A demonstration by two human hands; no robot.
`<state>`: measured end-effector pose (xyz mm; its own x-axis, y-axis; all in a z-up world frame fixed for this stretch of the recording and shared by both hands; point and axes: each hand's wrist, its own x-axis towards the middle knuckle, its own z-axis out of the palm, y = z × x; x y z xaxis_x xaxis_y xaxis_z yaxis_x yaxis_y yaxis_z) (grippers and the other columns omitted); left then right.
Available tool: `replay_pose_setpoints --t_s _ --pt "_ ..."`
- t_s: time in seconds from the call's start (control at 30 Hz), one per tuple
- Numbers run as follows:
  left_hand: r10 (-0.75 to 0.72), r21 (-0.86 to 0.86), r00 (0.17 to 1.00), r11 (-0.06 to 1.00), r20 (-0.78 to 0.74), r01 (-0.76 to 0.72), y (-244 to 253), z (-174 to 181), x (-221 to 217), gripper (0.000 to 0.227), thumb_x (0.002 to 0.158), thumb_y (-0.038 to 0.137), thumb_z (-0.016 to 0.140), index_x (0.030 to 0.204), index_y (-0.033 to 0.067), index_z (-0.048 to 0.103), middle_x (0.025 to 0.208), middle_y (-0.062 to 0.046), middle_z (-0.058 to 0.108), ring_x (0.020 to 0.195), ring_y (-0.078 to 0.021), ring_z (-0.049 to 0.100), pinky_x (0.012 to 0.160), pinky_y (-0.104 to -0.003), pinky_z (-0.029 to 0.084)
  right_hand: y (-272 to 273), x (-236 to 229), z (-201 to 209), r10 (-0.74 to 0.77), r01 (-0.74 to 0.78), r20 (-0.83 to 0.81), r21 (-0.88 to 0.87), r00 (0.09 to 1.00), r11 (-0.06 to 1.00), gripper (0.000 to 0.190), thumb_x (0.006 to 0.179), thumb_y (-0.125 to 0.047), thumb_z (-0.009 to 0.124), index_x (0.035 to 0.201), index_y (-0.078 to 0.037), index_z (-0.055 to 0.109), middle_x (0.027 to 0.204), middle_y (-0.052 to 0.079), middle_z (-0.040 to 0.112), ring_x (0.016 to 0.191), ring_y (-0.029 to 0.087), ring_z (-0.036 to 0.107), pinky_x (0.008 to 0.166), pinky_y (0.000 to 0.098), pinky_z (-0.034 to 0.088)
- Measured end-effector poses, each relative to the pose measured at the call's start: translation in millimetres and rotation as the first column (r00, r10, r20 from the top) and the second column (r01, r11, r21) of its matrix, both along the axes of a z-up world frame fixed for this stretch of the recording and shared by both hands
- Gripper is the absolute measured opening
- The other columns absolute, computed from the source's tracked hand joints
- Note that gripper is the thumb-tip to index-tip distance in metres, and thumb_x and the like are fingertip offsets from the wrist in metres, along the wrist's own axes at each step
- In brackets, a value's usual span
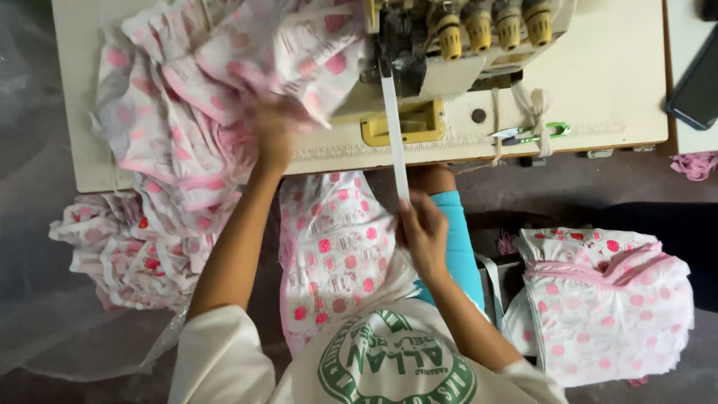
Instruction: The person is picking up patterned fabric pieces, aligning them with a white ribbon or tape, and stacking them neatly on a sewing table.
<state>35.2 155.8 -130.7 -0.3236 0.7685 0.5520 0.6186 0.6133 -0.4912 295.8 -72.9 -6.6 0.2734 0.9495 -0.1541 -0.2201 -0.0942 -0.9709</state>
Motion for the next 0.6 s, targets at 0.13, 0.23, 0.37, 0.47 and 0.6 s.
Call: replay_pose_setpoints --t_s 0.13,0.23,0.37,0.47,0.6 --pt "-0.853 0.568 0.132 0.443 0.504 0.694 40.9 9.8 -40.2 0.013 0.082 -0.001 0.067 0.094 -0.0029 0.065 0.080 -0.024 0.060 0.081 -0.0490 0.060 0.082 -0.055 0.042 -87.2 56.7 -78.1 0.005 0.038 0.170 -0.244 0.985 0.969 0.015 0.104 -0.013 0.060 0.106 -0.002 0.071 0.061 0.016 0.067 0.044 0.019 0.061 0.042 0.0296 0.049" --pt "-0.736 0.386 0.488 0.668 0.469 0.637 13.2 59.0 -66.4 0.012 0.086 0.020 0.070 0.077 0.0115 0.069 0.065 -0.013 0.062 0.069 -0.0426 0.062 0.065 -0.054 0.043 -147.6 109.7 -126.7 0.031 0.092 0.362 -0.318 0.932 0.944 0.014 0.107 -0.014 0.064 0.098 -0.005 0.071 0.068 0.016 0.070 0.053 0.021 0.064 0.054 0.0316 0.054" --pt "-0.234 0.016 0.302 0.814 0.924 0.581 -100.4 142.6 -3.2 0.018 0.094 0.011 0.063 0.087 0.0054 0.079 0.079 -0.018 0.073 0.087 -0.0445 0.073 0.072 -0.052 0.059 -148.8 142.2 -132.7 0.120 0.090 0.678 -0.266 0.726 0.960 0.023 0.110 -0.018 0.073 0.091 -0.005 0.070 0.066 0.014 0.068 0.060 0.027 0.066 0.059 0.0363 0.051" --pt "-0.059 0.001 0.035 0.521 0.998 0.854 -145.1 87.0 51.0 0.014 0.089 0.020 0.064 0.077 0.0208 0.072 0.074 -0.004 0.072 0.083 -0.0331 0.073 0.073 -0.048 0.055 -102.2 124.8 -98.8 0.093 -0.007 0.690 -0.126 0.717 0.992 0.021 0.109 -0.024 0.073 0.114 -0.004 0.071 0.104 0.017 0.072 0.098 0.032 0.070 0.085 0.0455 0.055" --pt "-0.068 -0.094 0.139 0.452 0.988 0.887 -128.7 -57.0 63.2 0.022 0.097 0.011 0.058 0.109 -0.0039 0.068 0.106 -0.029 0.064 0.100 -0.0556 0.069 0.077 -0.067 0.058 -66.7 96.6 -22.4 0.010 0.038 0.594 -0.068 0.804 0.997 0.021 0.110 -0.012 0.066 0.128 0.000 0.062 0.123 0.017 0.069 0.115 0.033 0.069 0.098 0.0455 0.055"
